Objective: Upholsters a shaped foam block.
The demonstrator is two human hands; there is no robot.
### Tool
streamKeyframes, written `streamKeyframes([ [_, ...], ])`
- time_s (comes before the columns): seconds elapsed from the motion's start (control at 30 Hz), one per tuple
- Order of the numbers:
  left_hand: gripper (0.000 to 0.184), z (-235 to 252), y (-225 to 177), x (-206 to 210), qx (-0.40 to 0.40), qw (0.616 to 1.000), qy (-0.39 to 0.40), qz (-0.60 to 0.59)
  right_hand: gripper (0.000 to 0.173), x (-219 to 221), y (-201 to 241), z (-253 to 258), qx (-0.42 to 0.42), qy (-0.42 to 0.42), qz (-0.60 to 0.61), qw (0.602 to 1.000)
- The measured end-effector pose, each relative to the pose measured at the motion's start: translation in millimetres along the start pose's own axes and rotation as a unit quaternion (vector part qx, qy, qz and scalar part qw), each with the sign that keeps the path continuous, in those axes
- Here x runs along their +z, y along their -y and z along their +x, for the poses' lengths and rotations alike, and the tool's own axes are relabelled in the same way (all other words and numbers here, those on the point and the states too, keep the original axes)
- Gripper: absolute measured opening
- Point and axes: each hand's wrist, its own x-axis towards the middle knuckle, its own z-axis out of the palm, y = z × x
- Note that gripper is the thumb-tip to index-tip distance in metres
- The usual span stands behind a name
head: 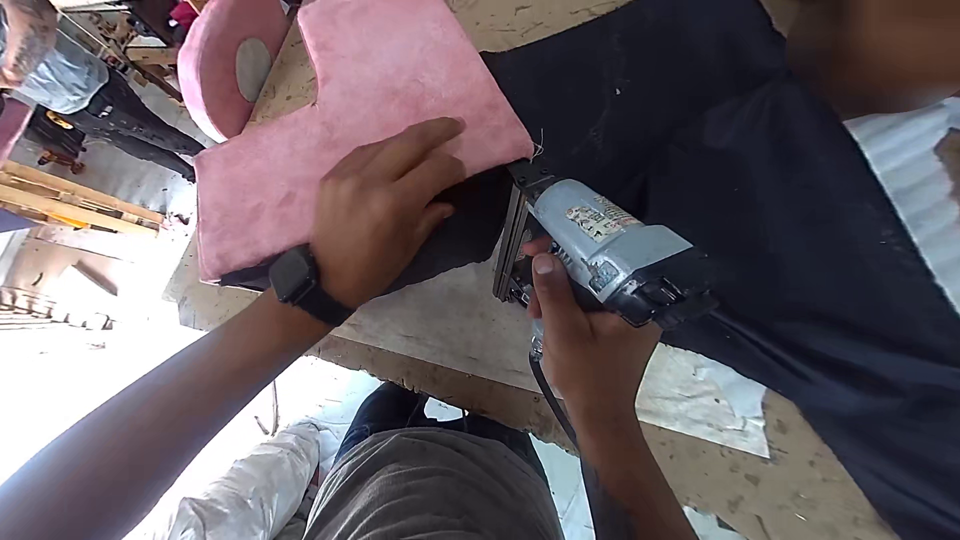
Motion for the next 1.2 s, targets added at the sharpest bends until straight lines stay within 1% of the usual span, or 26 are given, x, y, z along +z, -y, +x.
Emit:
streamKeyframes([
  [0.1,0.011,-17.0,2.6,8.0,0.015,0.996,-0.09,0.014,0.032,-0.4,-1.0,0.4,-0.005,0.007,0.011,1.0],
  [0.17,0.012,-18.9,1.0,9.8,0.016,0.993,-0.112,0.031,0.033,-0.2,-0.7,2.2,-0.013,0.011,0.009,1.0],
  [0.27,0.011,-26.6,-7.2,10.1,-0.006,0.992,-0.115,0.051,0.035,-0.8,0.0,2.7,-0.014,0.016,0.026,0.999],
  [0.33,0.017,-36.7,-14.6,12.8,-0.029,0.991,-0.107,0.068,0.034,-1.3,-0.5,2.3,-0.014,0.02,0.036,0.999],
  [0.4,0.02,-46.8,-20.7,17.6,-0.063,0.988,-0.107,0.087,0.032,-2.8,-1.6,2.7,-0.019,0.03,0.046,0.998],
  [0.53,0.019,-55.2,-20.7,15.0,-0.144,0.978,-0.099,0.11,0.029,-5.3,-5.2,5.6,-0.024,0.042,0.063,0.997],
  [0.57,0.019,-55.8,-19.2,12.9,-0.151,0.978,-0.098,0.109,0.029,-6.6,-5.9,6.2,-0.025,0.048,0.065,0.996],
  [0.63,0.021,-53.9,-18.4,11.1,-0.137,0.98,-0.111,0.095,0.027,-8.1,-6.7,7.0,-0.021,0.053,0.06,0.997],
  [0.7,0.03,-46.4,-19.9,8.4,-0.111,0.982,-0.128,0.081,0.026,-8.0,-7.5,6.2,-0.019,0.057,0.067,0.996],
  [0.77,0.047,-30.9,-16.9,3.1,-0.111,0.986,-0.088,0.089,0.026,-9.3,-8.6,6.1,-0.022,0.063,0.093,0.993],
  [0.8,0.052,-25.5,-12.4,2.4,-0.117,0.987,-0.062,0.091,0.026,-10.1,-8.2,5.7,-0.018,0.067,0.1,0.993],
  [0.83,0.05,-23.1,-7.0,2.8,-0.114,0.988,-0.05,0.087,0.026,-10.0,-7.2,5.9,-0.012,0.068,0.101,0.992],
  [0.93,0.036,-23.2,4.6,3.4,-0.074,0.994,-0.052,0.064,0.026,-8.7,-6.8,6.2,0.004,0.065,0.092,0.994],
  [1.07,0.029,-24.5,6.3,2.8,-0.06,0.995,-0.071,0.04,0.027,-5.3,-7.3,0.1,0.013,0.05,0.086,0.995],
  [1.2,0.022,-23.9,10.1,0.2,-0.057,0.995,-0.084,-0.016,0.027,3.9,-3.7,-14.1,0.001,0.049,0.042,0.998],
])
